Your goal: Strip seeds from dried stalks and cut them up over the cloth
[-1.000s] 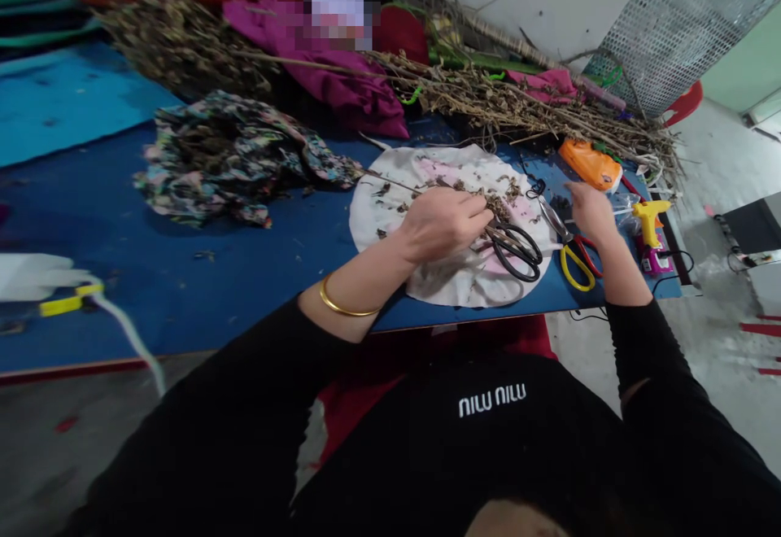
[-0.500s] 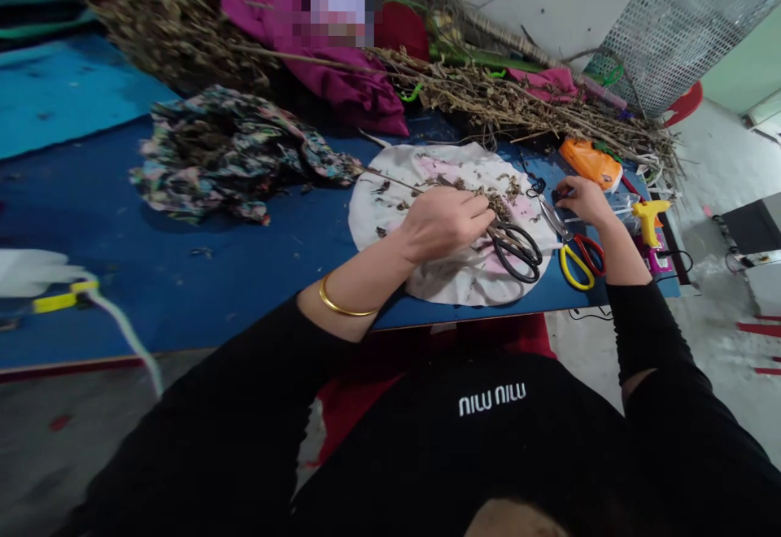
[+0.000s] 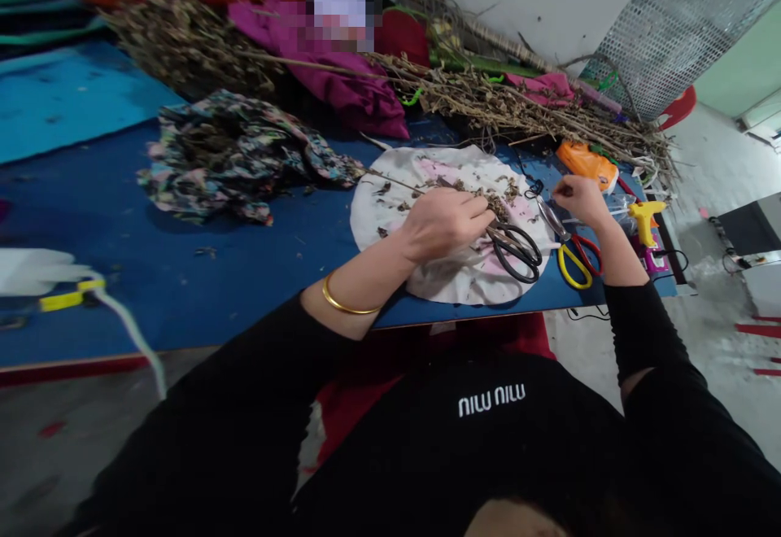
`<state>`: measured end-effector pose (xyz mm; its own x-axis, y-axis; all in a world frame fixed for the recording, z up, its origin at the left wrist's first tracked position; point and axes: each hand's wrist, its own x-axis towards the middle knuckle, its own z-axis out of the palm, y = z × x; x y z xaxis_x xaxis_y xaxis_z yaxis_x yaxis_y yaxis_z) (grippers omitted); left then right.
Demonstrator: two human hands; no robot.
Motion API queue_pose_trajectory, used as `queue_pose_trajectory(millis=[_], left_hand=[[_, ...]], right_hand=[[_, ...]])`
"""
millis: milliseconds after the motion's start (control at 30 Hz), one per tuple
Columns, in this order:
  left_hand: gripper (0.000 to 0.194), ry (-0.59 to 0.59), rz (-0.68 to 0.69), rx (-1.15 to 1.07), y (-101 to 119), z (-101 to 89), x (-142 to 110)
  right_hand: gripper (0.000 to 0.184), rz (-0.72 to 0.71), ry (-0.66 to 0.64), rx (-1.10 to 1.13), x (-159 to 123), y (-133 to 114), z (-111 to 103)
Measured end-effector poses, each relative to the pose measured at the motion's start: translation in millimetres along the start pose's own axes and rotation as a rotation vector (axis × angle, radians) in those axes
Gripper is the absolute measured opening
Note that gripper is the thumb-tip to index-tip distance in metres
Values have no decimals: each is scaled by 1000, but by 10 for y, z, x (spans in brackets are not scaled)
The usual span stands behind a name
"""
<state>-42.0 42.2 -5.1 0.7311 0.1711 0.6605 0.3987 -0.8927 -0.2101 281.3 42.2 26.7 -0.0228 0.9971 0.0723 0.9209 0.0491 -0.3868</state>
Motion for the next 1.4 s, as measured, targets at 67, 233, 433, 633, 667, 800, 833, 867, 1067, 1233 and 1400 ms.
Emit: queue_pose_trajectory(millis=[67, 233, 433, 633, 667, 800, 833, 867, 1067, 1233, 1400], left_hand=[[29, 20, 19, 49, 10, -3, 3], [29, 148, 29, 103, 24, -26, 31], [28, 184, 50, 117, 26, -48, 63], [31, 41, -103, 94, 27, -32, 28], [32, 29, -145, 87, 16, -36, 22], [36, 2, -251, 125, -46, -65, 5], [37, -4, -271, 135, -58, -69, 2], [37, -10, -287, 135, -66, -70, -1], [39, -122, -404, 27, -61, -94, 18], [57, -106, -623, -120, -65, -191, 51], [53, -94, -852, -242, -75, -172, 32]], right_hand=[[20, -26, 121, 158, 27, -181, 1], [29, -283, 12, 345, 114, -652, 23], [12, 3, 31, -149, 90, -429, -127], [30, -141, 13, 305, -339, -632, -67], [37, -237, -21, 364, -416, -737, -46], [61, -435, -163, 204, -563, -1042, 10], [65, -428, -194, 162, -555, -1072, 27], [69, -409, -225, 148, -532, -1087, 50], [67, -241, -229, 220, -321, -1060, 310], [60, -142, -17, 432, -241, -796, 359], [64, -15, 29, 746, -262, -602, 256]])
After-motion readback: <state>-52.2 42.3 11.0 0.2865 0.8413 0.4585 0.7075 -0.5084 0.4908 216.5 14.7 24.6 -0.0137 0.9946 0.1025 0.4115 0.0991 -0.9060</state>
